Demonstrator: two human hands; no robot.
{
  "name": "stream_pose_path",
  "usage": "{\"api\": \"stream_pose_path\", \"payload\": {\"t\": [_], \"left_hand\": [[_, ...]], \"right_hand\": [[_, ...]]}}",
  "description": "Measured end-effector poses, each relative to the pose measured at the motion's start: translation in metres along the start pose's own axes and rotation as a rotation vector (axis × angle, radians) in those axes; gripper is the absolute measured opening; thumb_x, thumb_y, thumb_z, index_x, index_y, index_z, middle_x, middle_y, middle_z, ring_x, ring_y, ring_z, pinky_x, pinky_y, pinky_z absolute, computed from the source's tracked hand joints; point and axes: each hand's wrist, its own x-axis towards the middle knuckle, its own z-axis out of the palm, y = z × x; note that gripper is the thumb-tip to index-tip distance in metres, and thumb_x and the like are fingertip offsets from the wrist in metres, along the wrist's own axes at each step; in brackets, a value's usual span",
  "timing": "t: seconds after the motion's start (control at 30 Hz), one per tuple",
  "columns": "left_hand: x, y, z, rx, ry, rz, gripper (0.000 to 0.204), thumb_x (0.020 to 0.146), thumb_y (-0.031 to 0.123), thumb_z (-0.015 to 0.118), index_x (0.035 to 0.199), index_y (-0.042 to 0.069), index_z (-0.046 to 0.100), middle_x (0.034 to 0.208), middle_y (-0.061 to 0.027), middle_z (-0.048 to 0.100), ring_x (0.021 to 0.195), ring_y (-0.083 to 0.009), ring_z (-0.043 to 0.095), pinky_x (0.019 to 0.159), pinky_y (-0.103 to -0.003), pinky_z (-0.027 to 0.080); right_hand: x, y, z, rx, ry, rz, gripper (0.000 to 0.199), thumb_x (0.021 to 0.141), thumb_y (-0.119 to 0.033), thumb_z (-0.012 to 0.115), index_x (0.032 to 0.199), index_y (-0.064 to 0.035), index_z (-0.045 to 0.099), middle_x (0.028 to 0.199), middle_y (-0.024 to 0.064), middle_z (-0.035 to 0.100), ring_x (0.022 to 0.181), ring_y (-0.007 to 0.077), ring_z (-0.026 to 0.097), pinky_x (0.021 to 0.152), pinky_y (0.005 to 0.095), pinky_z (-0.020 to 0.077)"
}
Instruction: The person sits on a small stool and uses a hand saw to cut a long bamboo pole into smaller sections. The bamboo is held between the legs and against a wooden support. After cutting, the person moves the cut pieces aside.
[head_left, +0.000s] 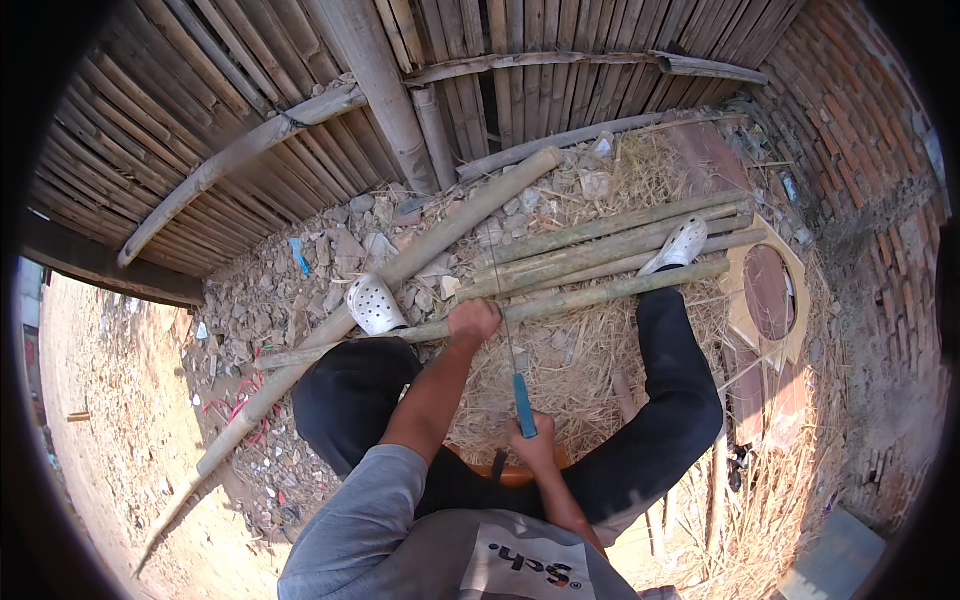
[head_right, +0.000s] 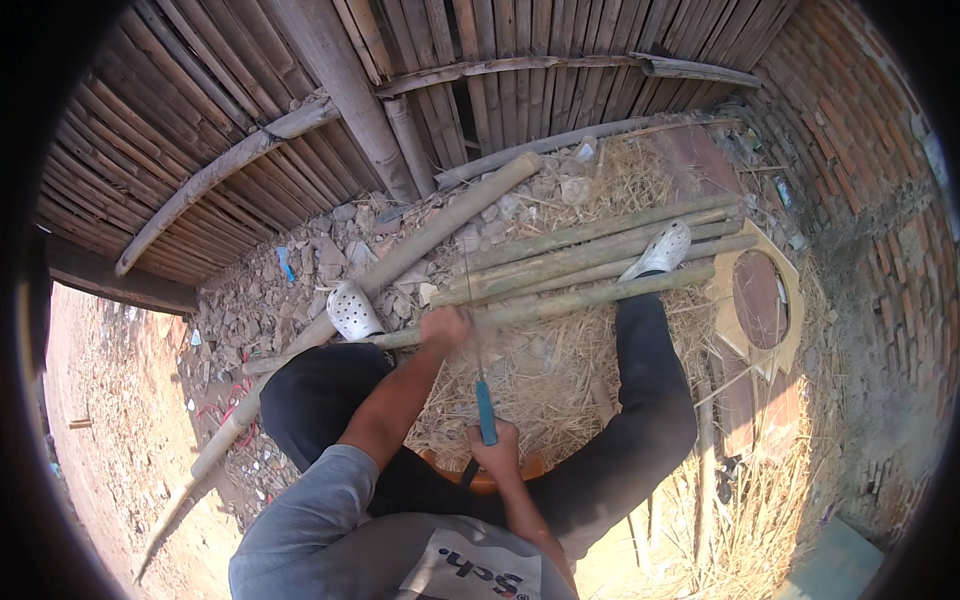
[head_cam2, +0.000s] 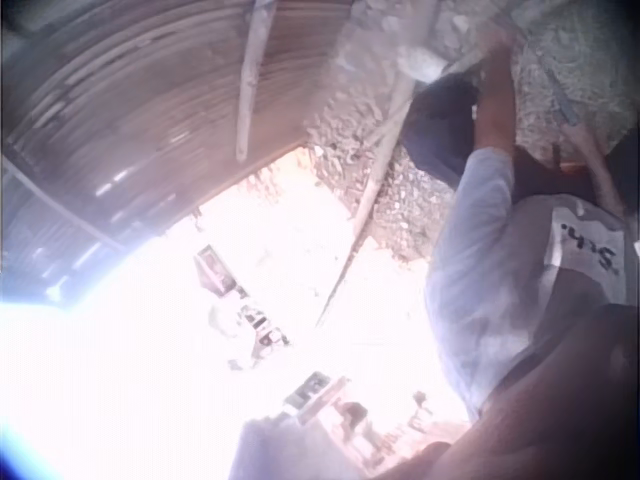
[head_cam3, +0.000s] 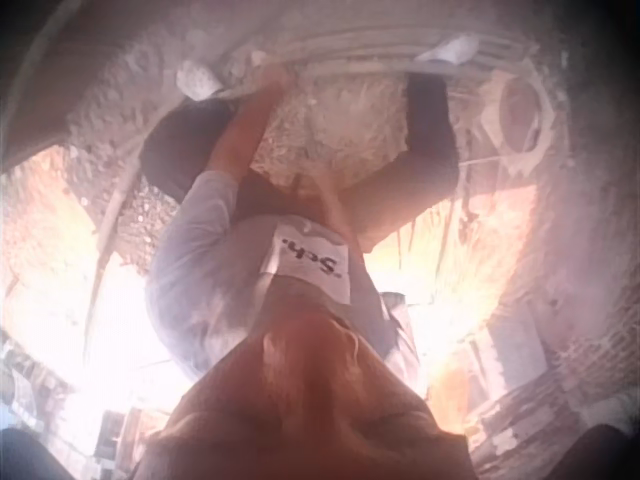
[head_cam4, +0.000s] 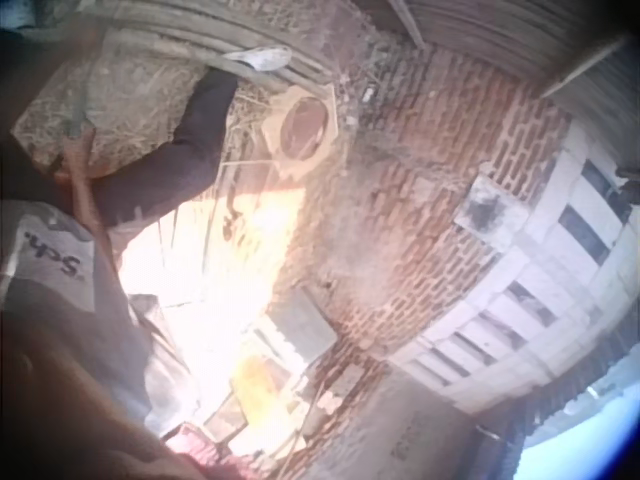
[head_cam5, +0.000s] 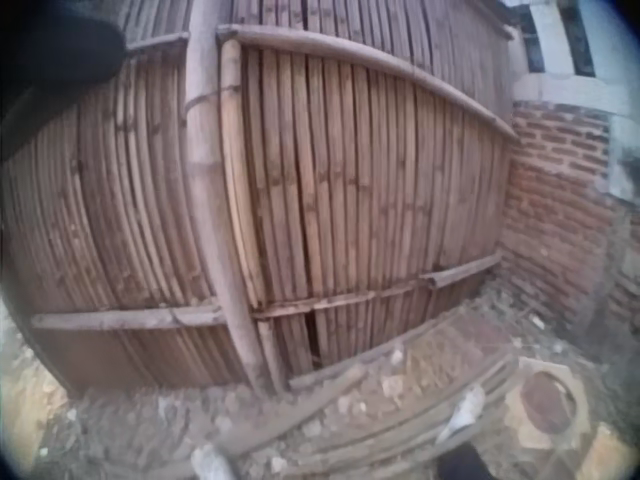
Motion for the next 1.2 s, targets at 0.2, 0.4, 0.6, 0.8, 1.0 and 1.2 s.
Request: {"api": "stream_pose_path", "payload": {"t": [0.2,0.4,0.6,0.8,1.0,1.2], "left_hand": [[-0.006,-0.008,-0.01,-0.008,0.034,0.001,0.046,0.089,0.036,0.042,0.087,0.003,0.073,0.092,-0.0208,0.07,0.087,-0.0355,0.069,0.081,-0.044,0.054],[0.002,-0.002,-0.001,-0.008,-0.04,0.02,0.047,0.089,0.037,0.041,0.088,0.003,0.073,0.094,-0.0214,0.07,0.091,-0.0355,0.068,0.084,-0.043,0.053],[0.002,-0.009,-0.007,-0.009,-0.028,-0.033,0.046,0.089,0.037,0.041,0.089,0.004,0.073,0.094,-0.0202,0.07,0.09,-0.0356,0.068,0.083,-0.043,0.053],[-0.002,0.002,-0.006,0.011,-0.047,-0.008,0.046,0.089,0.037,0.041,0.089,0.003,0.073,0.093,-0.0206,0.07,0.09,-0.0349,0.068,0.083,-0.043,0.053],[0.007,-0.014,0.002,-0.034,-0.004,-0.018,0.045,0.089,0.036,0.043,0.085,0.003,0.073,0.088,-0.0209,0.07,0.084,-0.0361,0.069,0.081,-0.046,0.053],[0.002,-0.012,0.006,-0.02,-0.025,0.007,0.045,0.088,0.037,0.043,0.085,0.002,0.072,0.092,-0.0219,0.069,0.086,-0.0358,0.068,0.08,-0.045,0.054]], "right_hand": [[-0.134,-0.003,-0.057,-0.182,-0.085,0.041,0.015,0.073,-0.011,0.069,0.067,-0.0009,0.061,0.052,0.0098,0.056,0.051,0.0166,0.063,0.052,0.032,0.0483],[-0.032,0.03,-0.006,-0.243,-0.088,-0.064,0.017,0.077,-0.014,0.066,0.067,-0.0008,0.06,0.054,0.0097,0.06,0.051,0.0169,0.063,0.051,0.0311,0.0482],[-0.096,0.001,-0.052,-0.117,-0.146,0.05,0.018,0.076,-0.01,0.066,0.063,-0.0012,0.057,0.052,0.004,0.053,0.05,0.0066,0.051,0.049,0.027,0.0445],[-0.029,0.03,-0.014,-0.042,-0.019,-0.066,0.021,0.075,-0.008,0.066,0.06,-0.0012,0.053,0.051,0.0013,0.049,0.051,0.0052,0.046,0.046,0.0281,0.0391],[-0.058,-0.002,-0.03,-0.15,-0.066,-0.026,0.023,0.074,-0.008,0.067,0.059,-0.0017,0.051,0.05,0.0007,0.049,0.05,0.0069,0.048,0.047,0.0278,0.04],[-0.066,0.014,-0.042,-0.099,-0.062,-0.05,0.025,0.075,-0.008,0.066,0.057,-0.0023,0.049,0.049,0.002,0.045,0.047,0.0066,0.043,0.045,0.029,0.0377]]}}
